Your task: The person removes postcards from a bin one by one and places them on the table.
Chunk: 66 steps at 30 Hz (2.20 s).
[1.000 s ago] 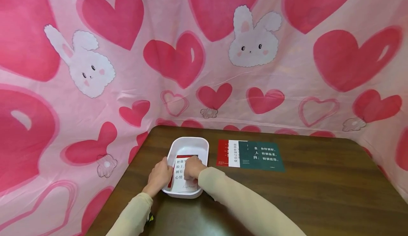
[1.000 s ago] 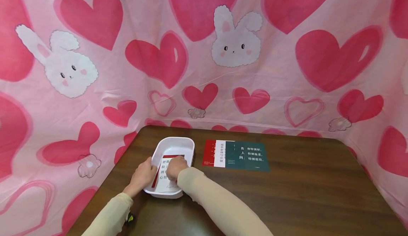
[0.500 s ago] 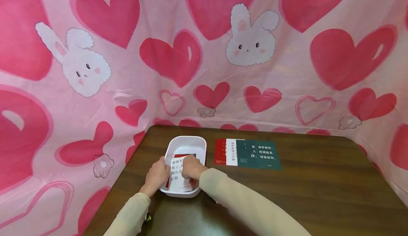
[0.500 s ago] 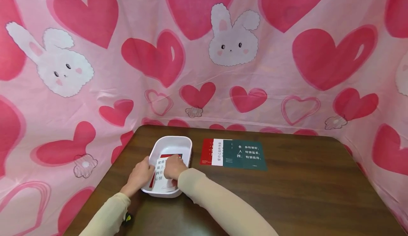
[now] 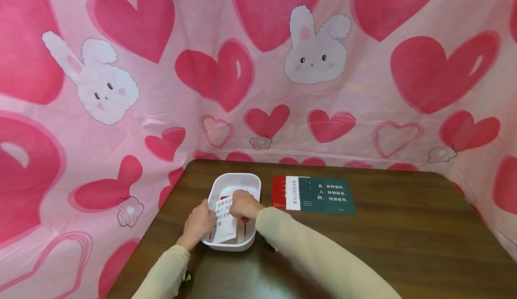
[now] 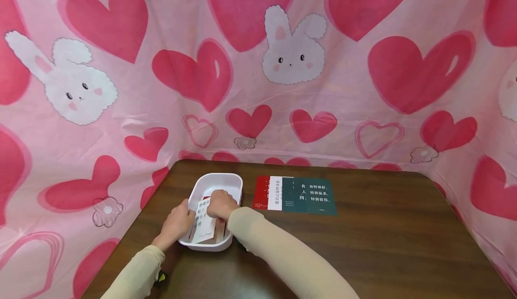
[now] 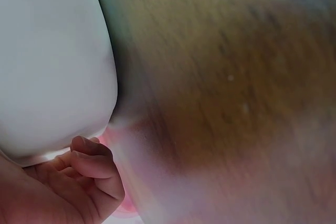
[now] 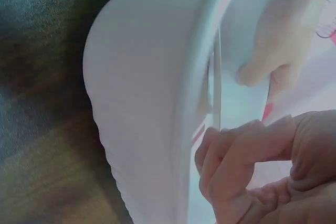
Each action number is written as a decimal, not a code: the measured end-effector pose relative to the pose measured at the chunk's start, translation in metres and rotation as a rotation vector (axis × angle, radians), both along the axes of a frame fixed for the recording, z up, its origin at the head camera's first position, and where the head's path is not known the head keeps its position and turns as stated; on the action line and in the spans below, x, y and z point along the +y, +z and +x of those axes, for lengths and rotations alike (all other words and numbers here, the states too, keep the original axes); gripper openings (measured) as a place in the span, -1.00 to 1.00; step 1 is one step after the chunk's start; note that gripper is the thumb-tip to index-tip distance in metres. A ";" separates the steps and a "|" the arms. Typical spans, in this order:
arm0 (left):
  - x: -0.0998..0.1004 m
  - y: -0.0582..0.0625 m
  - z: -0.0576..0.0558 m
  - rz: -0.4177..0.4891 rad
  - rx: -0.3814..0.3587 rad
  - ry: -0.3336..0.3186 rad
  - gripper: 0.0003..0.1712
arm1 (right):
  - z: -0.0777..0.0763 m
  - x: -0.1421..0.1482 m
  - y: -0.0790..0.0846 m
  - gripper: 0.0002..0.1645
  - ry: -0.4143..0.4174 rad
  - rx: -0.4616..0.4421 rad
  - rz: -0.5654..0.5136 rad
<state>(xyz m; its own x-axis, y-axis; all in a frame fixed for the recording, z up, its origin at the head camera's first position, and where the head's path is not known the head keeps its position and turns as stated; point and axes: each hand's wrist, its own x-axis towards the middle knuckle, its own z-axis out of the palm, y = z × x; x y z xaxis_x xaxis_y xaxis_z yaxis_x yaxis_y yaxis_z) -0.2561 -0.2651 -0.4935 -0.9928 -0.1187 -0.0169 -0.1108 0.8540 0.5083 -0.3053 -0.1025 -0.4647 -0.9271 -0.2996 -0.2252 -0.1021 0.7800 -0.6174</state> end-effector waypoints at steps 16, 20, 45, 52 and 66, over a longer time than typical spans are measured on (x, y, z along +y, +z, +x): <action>-0.001 -0.003 -0.002 -0.005 0.025 0.004 -0.66 | 0.009 0.003 0.040 -0.78 0.005 -0.015 -0.139; 0.000 -0.002 0.000 -0.004 0.030 0.005 -0.65 | -0.004 0.001 0.018 -0.77 0.007 0.017 -0.158; -0.001 -0.001 0.002 -0.011 0.018 -0.001 -0.64 | 0.019 0.035 0.032 -0.78 -0.079 0.119 -0.333; -0.001 -0.003 0.002 -0.019 0.023 0.003 -0.60 | 0.017 0.047 0.031 -0.85 -0.114 0.106 -0.363; 0.000 -0.003 0.000 -0.022 0.008 0.015 -0.57 | 0.019 0.082 0.033 -0.90 -0.196 0.171 -0.396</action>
